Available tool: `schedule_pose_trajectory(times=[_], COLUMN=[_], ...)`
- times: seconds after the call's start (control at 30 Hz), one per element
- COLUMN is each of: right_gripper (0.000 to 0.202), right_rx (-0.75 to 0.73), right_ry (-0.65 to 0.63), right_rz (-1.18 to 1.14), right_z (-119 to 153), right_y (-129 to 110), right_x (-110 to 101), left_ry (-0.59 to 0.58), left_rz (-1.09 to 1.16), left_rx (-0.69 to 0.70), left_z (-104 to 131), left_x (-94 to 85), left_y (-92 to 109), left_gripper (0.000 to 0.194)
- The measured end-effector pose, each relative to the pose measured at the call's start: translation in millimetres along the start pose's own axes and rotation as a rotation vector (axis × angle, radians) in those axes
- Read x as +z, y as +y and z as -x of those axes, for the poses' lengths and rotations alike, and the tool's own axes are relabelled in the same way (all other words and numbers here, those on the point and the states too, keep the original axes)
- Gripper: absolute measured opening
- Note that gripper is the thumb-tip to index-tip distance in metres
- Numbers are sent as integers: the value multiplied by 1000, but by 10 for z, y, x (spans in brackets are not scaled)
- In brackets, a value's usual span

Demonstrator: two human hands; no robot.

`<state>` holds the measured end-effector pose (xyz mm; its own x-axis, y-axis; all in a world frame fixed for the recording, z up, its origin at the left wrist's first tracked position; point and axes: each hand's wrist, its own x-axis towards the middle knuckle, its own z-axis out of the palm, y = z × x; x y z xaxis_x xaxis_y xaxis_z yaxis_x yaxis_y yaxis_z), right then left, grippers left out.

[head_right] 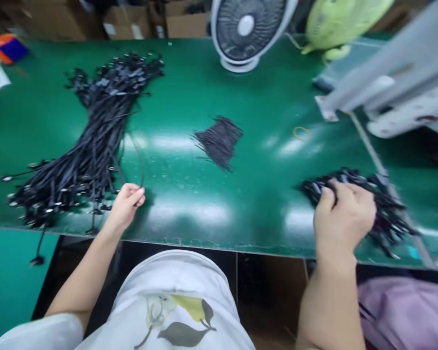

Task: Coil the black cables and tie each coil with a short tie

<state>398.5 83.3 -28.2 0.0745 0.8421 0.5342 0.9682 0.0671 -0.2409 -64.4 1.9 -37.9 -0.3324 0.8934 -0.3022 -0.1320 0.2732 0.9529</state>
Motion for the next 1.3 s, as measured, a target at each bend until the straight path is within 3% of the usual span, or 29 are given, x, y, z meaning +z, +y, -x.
schedule_pose_trajectory(times=[0.07,0.13,0.23,0.3,0.4,0.47,0.53,0.6,0.67,0.73,0.83,0.87,0.93,1.0,1.07,1.13,1.17,1.23,1.3], right_gripper=[34,30,30,30,30,30,30,30,29,28,30,32,40,53,53,34,29,32,32], right_rx=[-187,-423,-735,-885,-997,-1020,-1024,-1022,-1019,-1013,-972,-944,-874,-826,-867,-990,-1033,-1003,-879], right_ry=[-204,-354,-608,-686,-707,-729,-773,-825,-859,-865,-840,-820,-762,-686,-621,-610,-598,-491,-281], right_rz=[-188,-384,-424,-358,-317,-318,-304,-287,-284,-288,-352,-401,-535,-672,-772,-785,-766,-737,-737], right_z=[-26,-8,29,34,23,29,60,108,151,165,123,101,62,34,-6,-111,-202,-456,-759], right_y=[-606,-1301,-2217,-2614,-2879,-2911,-2894,-2860,-2824,-2798,-2841,-2897,-3093,-3390,-3729,-4013,-4104,-4154,-4036], right_x=[124,289,529,631,699,728,762,802,839,854,794,749,642,551,510,519,529,530,473], left_ry=[-96,-206,-207,-139,73,325,517,528,487,520,561,488,213,-63,-284,-460,-489,-390,-192], left_rz=[140,105,-272,-629,-1000,-1155,-1310,-1405,-1418,-1376,-1165,-1043,-730,-595,-519,-473,-457,-427,-374], left_rx=[-39,3,179,298,426,479,441,336,289,339,441,437,355,277,233,147,104,51,54], left_z=[7,34,52,15,-124,-263,-421,-564,-652,-648,-417,-278,69,452,793,1035,1115,1201,1219], left_x=[19,22,-99,-314,-846,-1280,-1689,-1994,-2143,-2118,-1784,-1613,-1233,-888,-674,-646,-704,-930,-1222], left_y=[107,196,283,344,493,613,712,774,816,866,975,1015,1086,1127,1122,1068,1025,921,813], left_gripper=[47,56,43,36,34,38,38,30,27,27,25,25,24,20,25,31,32,31,23])
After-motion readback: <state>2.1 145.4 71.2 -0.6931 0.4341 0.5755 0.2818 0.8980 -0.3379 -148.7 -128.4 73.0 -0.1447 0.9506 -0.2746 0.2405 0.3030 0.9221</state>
